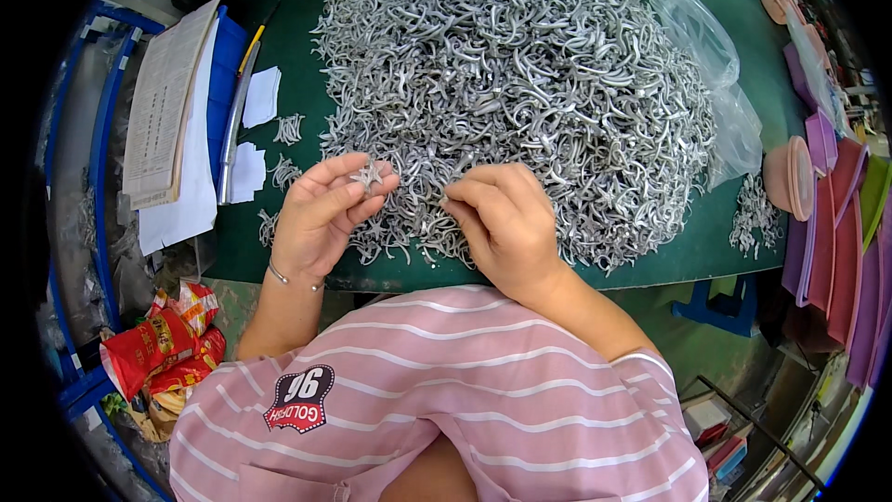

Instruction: The person sorts a large pile of small, silver metal hooks on a green table, picking them up by hand and placing them into a clear plastic bag. The person then retrieves a large brown sack and transfers the remaining hooks from the table into the sack.

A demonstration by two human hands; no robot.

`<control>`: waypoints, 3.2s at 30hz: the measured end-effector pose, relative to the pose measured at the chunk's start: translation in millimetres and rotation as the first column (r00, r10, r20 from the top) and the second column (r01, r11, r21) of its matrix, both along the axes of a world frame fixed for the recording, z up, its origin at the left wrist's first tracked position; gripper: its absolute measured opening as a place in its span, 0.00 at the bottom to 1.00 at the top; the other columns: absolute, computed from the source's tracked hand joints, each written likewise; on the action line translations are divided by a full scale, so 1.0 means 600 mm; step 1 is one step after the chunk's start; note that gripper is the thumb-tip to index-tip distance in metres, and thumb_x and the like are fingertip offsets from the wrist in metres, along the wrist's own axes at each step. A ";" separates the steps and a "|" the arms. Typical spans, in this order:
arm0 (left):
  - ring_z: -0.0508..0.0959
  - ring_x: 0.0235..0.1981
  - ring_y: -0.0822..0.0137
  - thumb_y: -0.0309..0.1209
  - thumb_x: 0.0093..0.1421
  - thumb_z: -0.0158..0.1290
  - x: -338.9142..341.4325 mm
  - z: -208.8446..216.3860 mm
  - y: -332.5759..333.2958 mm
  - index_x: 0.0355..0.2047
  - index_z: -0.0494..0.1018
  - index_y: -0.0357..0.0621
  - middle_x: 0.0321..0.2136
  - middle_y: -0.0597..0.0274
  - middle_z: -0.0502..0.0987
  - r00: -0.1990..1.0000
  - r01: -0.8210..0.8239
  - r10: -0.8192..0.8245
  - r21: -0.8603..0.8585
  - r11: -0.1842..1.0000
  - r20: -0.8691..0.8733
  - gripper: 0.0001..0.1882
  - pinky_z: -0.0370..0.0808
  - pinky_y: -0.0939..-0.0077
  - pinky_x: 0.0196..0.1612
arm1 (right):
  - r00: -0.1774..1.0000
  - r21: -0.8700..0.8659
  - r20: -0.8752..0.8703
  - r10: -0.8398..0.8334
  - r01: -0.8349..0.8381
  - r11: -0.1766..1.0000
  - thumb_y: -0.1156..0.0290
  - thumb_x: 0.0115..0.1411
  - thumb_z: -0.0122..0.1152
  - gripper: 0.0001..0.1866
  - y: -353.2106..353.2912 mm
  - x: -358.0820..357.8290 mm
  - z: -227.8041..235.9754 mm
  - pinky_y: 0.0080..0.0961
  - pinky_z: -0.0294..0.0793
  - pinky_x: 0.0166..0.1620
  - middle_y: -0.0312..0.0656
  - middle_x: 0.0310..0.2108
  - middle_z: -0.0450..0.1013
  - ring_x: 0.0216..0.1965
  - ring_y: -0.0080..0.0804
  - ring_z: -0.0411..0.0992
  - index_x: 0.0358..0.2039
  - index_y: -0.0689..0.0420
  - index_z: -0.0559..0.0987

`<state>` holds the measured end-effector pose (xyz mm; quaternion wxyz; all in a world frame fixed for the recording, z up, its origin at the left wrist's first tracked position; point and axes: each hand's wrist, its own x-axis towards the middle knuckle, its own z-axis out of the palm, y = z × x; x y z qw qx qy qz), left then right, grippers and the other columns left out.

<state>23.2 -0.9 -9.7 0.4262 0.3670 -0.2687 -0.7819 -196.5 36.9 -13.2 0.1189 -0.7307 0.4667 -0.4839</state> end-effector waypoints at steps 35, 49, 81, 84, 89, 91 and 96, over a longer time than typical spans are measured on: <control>0.79 0.43 0.54 0.19 0.58 0.49 -0.006 -0.001 0.006 0.46 0.70 0.32 0.42 0.41 0.76 0.998 0.029 -0.030 0.017 0.999 0.056 0.14 0.81 0.74 0.41 | 0.987 0.125 0.159 0.016 -0.036 0.991 0.85 0.47 0.61 0.13 0.006 -0.010 0.019 0.31 0.71 0.42 0.43 0.34 0.75 0.36 0.41 0.72 0.36 0.61 0.78; 0.78 0.42 0.65 0.17 0.57 0.52 -0.019 -0.022 0.012 0.36 0.76 0.32 0.39 0.53 0.79 0.883 0.087 0.170 -0.510 0.856 0.437 0.07 0.75 0.75 0.45 | 0.989 -0.137 -0.141 -0.037 0.017 0.990 0.85 0.40 0.60 0.16 0.011 -0.020 0.009 0.35 0.66 0.43 0.41 0.37 0.74 0.38 0.40 0.72 0.33 0.59 0.78; 0.73 0.38 0.48 0.23 0.43 0.57 0.139 -0.050 -0.046 0.39 0.72 0.32 0.34 0.44 0.72 -0.083 0.474 0.527 -0.431 0.767 0.846 0.20 0.72 0.63 0.43 | 0.988 -0.098 -0.142 -0.056 0.042 0.994 0.87 0.41 0.58 0.14 0.048 -0.022 0.014 0.34 0.66 0.44 0.43 0.35 0.74 0.38 0.41 0.71 0.30 0.60 0.78; 0.74 0.33 0.48 0.22 0.42 0.56 0.142 -0.061 -0.055 0.32 0.71 0.34 0.29 0.46 0.73 -0.066 0.483 0.541 -0.447 0.753 0.839 0.14 0.72 0.61 0.40 | 0.988 -0.077 -0.136 -0.074 0.064 0.995 0.88 0.41 0.58 0.14 0.054 -0.027 0.005 0.34 0.66 0.44 0.43 0.35 0.74 0.38 0.41 0.70 0.30 0.60 0.78; 0.74 0.31 0.48 0.22 0.42 0.56 0.142 -0.067 -0.054 0.27 0.69 0.35 0.27 0.47 0.72 -0.036 0.484 0.575 -0.489 0.726 0.817 0.10 0.72 0.59 0.36 | 0.990 -0.071 -0.130 -0.047 0.038 0.997 0.88 0.42 0.58 0.14 0.049 -0.020 0.006 0.33 0.66 0.44 0.43 0.35 0.74 0.38 0.41 0.71 0.30 0.60 0.78; 0.74 0.30 0.48 0.22 0.42 0.56 0.140 -0.060 -0.055 0.26 0.68 0.36 0.26 0.47 0.73 -0.056 0.496 0.561 -0.465 0.734 0.826 0.10 0.72 0.59 0.35 | 0.992 -0.081 -0.123 -0.025 0.016 0.997 0.88 0.42 0.58 0.13 0.042 -0.015 0.007 0.33 0.66 0.44 0.43 0.35 0.74 0.37 0.41 0.71 0.30 0.60 0.78; 0.75 0.25 0.55 0.24 0.43 0.56 0.162 -0.045 -0.065 0.27 0.70 0.36 0.23 0.51 0.73 0.066 0.464 0.497 -0.468 0.752 0.865 0.10 0.73 0.66 0.31 | 0.993 -0.103 -0.118 0.002 -0.015 0.995 0.88 0.42 0.58 0.13 0.035 -0.009 0.010 0.33 0.66 0.43 0.43 0.35 0.74 0.37 0.41 0.71 0.30 0.60 0.78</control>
